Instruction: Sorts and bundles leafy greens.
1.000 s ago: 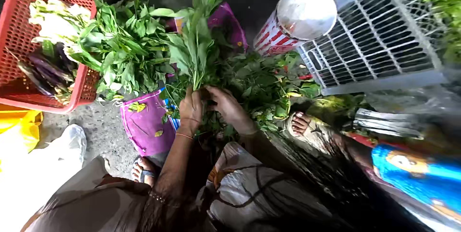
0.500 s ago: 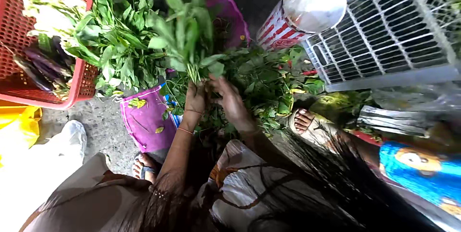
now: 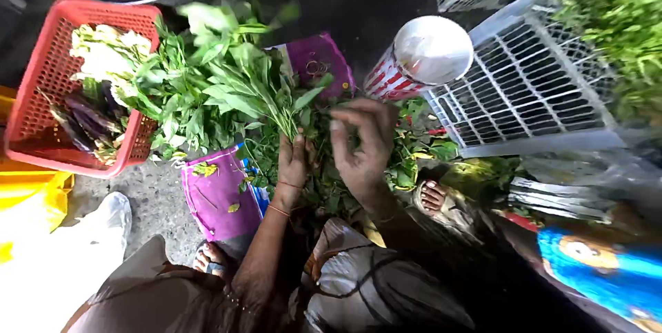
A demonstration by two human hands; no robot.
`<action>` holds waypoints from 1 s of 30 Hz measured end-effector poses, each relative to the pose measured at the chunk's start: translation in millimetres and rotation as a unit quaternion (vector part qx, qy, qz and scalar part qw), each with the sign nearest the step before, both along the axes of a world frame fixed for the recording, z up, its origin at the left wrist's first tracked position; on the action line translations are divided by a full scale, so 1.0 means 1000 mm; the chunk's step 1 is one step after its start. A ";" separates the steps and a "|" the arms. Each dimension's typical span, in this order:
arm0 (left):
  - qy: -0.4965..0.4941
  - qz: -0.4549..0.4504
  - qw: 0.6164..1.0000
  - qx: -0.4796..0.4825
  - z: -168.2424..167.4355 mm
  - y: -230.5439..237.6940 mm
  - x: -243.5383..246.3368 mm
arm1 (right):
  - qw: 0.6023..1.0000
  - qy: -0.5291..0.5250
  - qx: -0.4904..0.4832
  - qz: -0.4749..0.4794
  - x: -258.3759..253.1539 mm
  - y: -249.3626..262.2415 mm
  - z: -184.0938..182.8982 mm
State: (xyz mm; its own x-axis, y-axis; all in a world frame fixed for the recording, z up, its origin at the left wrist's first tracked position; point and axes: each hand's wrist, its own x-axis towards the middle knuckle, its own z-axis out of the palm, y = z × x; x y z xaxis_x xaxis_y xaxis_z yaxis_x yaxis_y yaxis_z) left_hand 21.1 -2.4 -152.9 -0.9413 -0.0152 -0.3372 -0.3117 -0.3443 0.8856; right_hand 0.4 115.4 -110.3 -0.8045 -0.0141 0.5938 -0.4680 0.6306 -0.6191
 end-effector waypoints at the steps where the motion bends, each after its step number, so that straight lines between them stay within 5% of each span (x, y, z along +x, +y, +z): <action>1: 0.016 -0.010 0.999 -0.026 0.006 0.001 -0.002 | 0.999 0.011 0.051 0.006 -0.009 -0.003 0.018; 5: 0.066 -0.044 0.996 -0.031 0.027 0.003 -0.004 | 0.986 -0.070 0.148 0.013 -0.033 -0.013 0.041; 12: 0.030 -0.037 0.998 -0.041 0.050 -0.008 -0.010 | 0.988 -0.149 -0.035 0.029 -0.037 0.009 0.044; 18: 0.004 -0.043 0.999 -0.010 0.062 -0.014 -0.012 | 0.998 -0.036 0.014 0.046 -0.028 0.002 0.049; 24: 0.019 -0.021 1.000 -0.007 0.070 -0.027 -0.008 | 0.989 -0.117 -0.076 -0.044 -0.018 0.006 0.061; 30: 0.024 -0.038 0.999 0.006 0.072 -0.029 -0.008 | 0.998 -0.017 -0.002 -0.058 -0.022 0.005 0.074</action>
